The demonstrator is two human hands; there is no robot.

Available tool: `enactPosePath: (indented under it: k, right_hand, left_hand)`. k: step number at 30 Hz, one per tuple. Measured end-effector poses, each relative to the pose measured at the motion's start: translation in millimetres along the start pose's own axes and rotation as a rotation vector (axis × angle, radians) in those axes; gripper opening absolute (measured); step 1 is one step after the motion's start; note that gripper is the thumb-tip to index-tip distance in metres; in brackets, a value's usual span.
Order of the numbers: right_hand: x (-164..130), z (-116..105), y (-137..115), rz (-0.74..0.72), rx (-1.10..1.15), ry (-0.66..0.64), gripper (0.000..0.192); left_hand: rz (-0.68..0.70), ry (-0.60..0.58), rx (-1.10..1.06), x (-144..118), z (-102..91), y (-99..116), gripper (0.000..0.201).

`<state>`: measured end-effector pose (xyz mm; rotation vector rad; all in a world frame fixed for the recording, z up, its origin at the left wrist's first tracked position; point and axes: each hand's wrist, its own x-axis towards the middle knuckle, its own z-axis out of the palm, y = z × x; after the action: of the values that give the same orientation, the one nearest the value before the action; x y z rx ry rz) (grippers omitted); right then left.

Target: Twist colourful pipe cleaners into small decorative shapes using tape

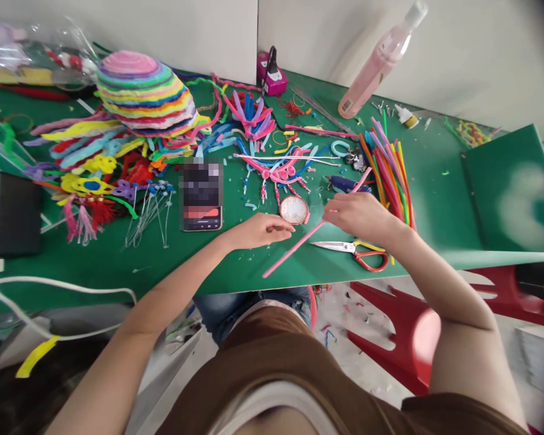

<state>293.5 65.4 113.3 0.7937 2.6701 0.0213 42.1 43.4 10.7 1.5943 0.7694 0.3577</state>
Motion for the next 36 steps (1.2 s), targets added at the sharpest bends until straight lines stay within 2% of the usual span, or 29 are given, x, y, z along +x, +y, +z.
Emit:
enactPosePath:
  k: [2,5,8,11,14,18,22,25,32,36]
  right_hand:
    - [1,-14,2,0.067,0.0,0.093,0.029]
    - [7,-26,5,0.203,0.065,0.169,0.031]
    - [16,-27,13,0.28,0.277,0.229,0.028]
    - [26,-14,19,0.348,0.619,0.328,0.02]
    - [39,8,18,0.485,0.951,0.488,0.02]
    - [58,36,4,0.572,1.212,0.66,0.024]
    - [75,51,-14,0.681,1.297,0.777,0.034]
    - [85,56,-22,0.671,1.325,0.81,0.038]
    - [97,65,-30,0.664,1.382,0.809,0.029]
    - [101,66,-37,0.664,1.438,0.839,0.026]
  left_hand:
    - [0.021,-0.034,-0.012,0,-0.9,-1,0.037]
    - [-0.009,-0.043,-0.159,0,-5.5,-4,0.036]
    - [-0.059,0.062,-0.268,1,-14.1,-5,0.033]
    - [-0.09,0.192,-0.28,0,-22.6,-5,0.028]
    - [-0.125,0.213,-0.237,0,-26.7,-7,0.032]
    - [-0.168,0.312,-0.197,2,-25.7,-12,0.039]
    - [-0.213,0.339,-0.278,6,-24.0,-13,0.036]
    - [-0.203,0.331,-0.335,7,-24.9,-15,0.035]
    - [-0.307,0.332,-0.403,5,-21.0,-11,0.035]
    - [-0.277,0.257,-0.347,6,-13.7,-8,0.034]
